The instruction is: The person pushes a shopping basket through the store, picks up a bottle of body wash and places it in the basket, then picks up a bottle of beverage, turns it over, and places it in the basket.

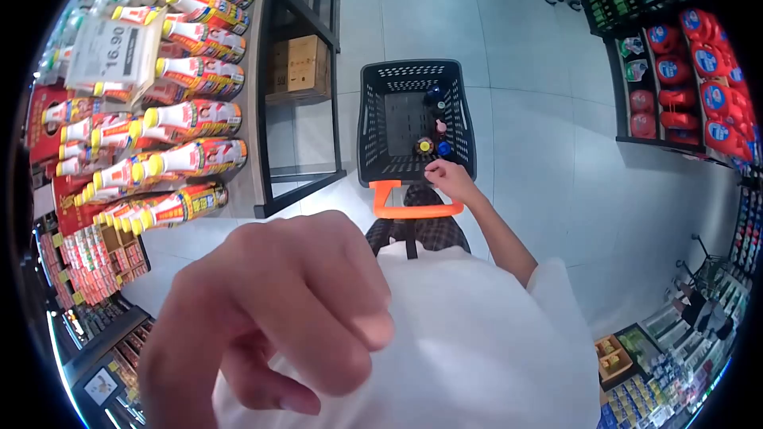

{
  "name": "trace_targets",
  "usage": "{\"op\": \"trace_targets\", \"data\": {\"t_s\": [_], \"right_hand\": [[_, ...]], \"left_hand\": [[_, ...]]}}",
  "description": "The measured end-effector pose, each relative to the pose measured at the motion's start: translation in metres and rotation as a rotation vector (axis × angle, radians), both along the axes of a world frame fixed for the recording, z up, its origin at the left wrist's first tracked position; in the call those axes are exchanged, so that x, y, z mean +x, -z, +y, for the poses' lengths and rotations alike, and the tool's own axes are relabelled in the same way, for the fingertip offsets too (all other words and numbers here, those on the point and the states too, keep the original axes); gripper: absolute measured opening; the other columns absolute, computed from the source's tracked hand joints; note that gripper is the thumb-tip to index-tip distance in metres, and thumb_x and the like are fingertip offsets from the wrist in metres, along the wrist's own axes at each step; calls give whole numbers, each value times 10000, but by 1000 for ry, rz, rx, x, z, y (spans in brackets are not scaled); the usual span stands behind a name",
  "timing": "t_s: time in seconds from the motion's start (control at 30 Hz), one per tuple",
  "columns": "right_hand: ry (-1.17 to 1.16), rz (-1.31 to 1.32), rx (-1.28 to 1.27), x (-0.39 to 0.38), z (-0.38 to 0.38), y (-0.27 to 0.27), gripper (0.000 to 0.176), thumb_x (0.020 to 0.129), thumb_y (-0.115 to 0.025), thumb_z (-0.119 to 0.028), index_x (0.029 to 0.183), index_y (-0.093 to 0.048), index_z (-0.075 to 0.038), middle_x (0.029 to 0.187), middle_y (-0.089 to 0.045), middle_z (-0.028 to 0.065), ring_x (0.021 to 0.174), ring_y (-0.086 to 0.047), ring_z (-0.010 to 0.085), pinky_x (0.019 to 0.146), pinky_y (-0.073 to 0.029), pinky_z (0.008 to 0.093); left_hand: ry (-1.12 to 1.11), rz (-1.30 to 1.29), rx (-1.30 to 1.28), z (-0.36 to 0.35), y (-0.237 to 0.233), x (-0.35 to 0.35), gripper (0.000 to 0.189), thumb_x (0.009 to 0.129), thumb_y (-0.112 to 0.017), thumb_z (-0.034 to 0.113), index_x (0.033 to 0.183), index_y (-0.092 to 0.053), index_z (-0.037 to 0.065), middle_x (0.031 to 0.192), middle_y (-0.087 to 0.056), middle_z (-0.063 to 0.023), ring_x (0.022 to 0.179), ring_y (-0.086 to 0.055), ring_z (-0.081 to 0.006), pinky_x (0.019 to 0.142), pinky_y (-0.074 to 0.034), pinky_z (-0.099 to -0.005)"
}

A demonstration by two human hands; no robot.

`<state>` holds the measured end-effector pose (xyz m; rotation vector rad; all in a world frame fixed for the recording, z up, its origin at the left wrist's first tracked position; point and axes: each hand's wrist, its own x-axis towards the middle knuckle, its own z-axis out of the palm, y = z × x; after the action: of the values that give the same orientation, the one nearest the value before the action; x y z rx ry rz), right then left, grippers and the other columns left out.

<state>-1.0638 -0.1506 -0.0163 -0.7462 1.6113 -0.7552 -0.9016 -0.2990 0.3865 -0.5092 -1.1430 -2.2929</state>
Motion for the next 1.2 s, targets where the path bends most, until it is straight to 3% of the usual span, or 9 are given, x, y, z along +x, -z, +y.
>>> {"op": "trace_targets", "data": {"t_s": [0.1, 0.13, 0.27, 0.53, 0.67, 0.8, 0.9, 1.0, 1.2], "right_hand": [[-261, 277, -135, 33, 37, -55, 358, 822, -713, -288, 1081, -643, -51, 858, -670, 94, 798, -663, 192, 725, -528, 322], [-386, 425, -114, 45, 47, -71, 456, 777, -747, -313, 1145, -617, -76, 992, -647, 111, 958, -635, 253, 827, -507, 373], [-490, 886, -363, 80, 77, -58, 582, 724, -766, -264, 1236, -540, -106, 1172, -543, 124, 1127, -532, 289, 885, -475, 410], [-564, 1142, -99, 89, 57, -22, 292, 773, -693, -277, 992, -606, -104, 866, -659, 88, 832, -657, 276, 753, -517, 422], [-572, 1154, -109, 79, 49, -5, 224, 789, -694, -293, 919, -657, -115, 871, -679, 74, 869, -673, 270, 745, -544, 429], [-557, 1061, -100, 59, 44, 15, 241, 824, -608, -316, 935, -667, -110, 884, -700, 123, 825, -679, 313, 714, -537, 448], [-656, 1132, -150, 60, 44, 11, 194, 784, -621, -297, 807, -674, -112, 762, -690, 123, 723, -684, 305, 644, -533, 464], [-693, 1146, -123, 57, 33, -2, 190, 754, -649, -296, 783, -668, -109, 715, -676, 108, 678, -676, 286, 612, -535, 429], [-705, 1099, -55, 45, 10, -8, 192, 745, -650, -276, 823, -696, -107, 752, -689, 108, 704, -683, 280, 620, -533, 425]], "left_hand": [[25, 90, -42, 33, -35, 45, 74, 785, -624, 51, 846, -622, 9, 631, -559, -57, 494, -457, -143, 453, -353, -276], [27, 113, -55, 44, -43, 60, 78, 785, -623, 47, 854, -616, 10, 633, -556, -53, 496, -455, -138, 454, -352, -273], [5, 165, -82, 87, -68, 123, 102, 786, -618, 32, 883, -592, 16, 640, -543, -38, 504, -448, -115, 457, -349, -262], [-56, 200, -134, 133, -82, 198, 170, 788, -608, 1, 942, -544, 28, 655, -517, -7, 520, -433, -69, 464, -342, -239], [-111, 113, -161, 128, -64, 204, 207, 789, -603, -14, 972, -520, 34, 662, -504, 8, 528, -426, -46, 467, -338, -228], [-231, -266, -210, 99, 62, 128, 194, 868, -553, -41, 1035, -517, 49, 721, -458, 22, 613, -441, -29, 548, -383, -205], [-786, -818, -1169, 89, 256, 77, 424, 747, -702, 141, 1133, -537, 79, 965, -557, -97, 904, -563, -194, 726, -465, -353], [-541, -1218, -1555, 99, 369, 72, 533, 703, -726, 260, 1173, -557, 75, 1073, -567, -170, 1034, -554, -296, 826, -476, -448], [-339, -1431, -1422, 76, 391, 33, 285, 719, -690, 295, 884, -698, 63, 833, -687, -161, 783, -684, -339, 713, -545, -463]]}}
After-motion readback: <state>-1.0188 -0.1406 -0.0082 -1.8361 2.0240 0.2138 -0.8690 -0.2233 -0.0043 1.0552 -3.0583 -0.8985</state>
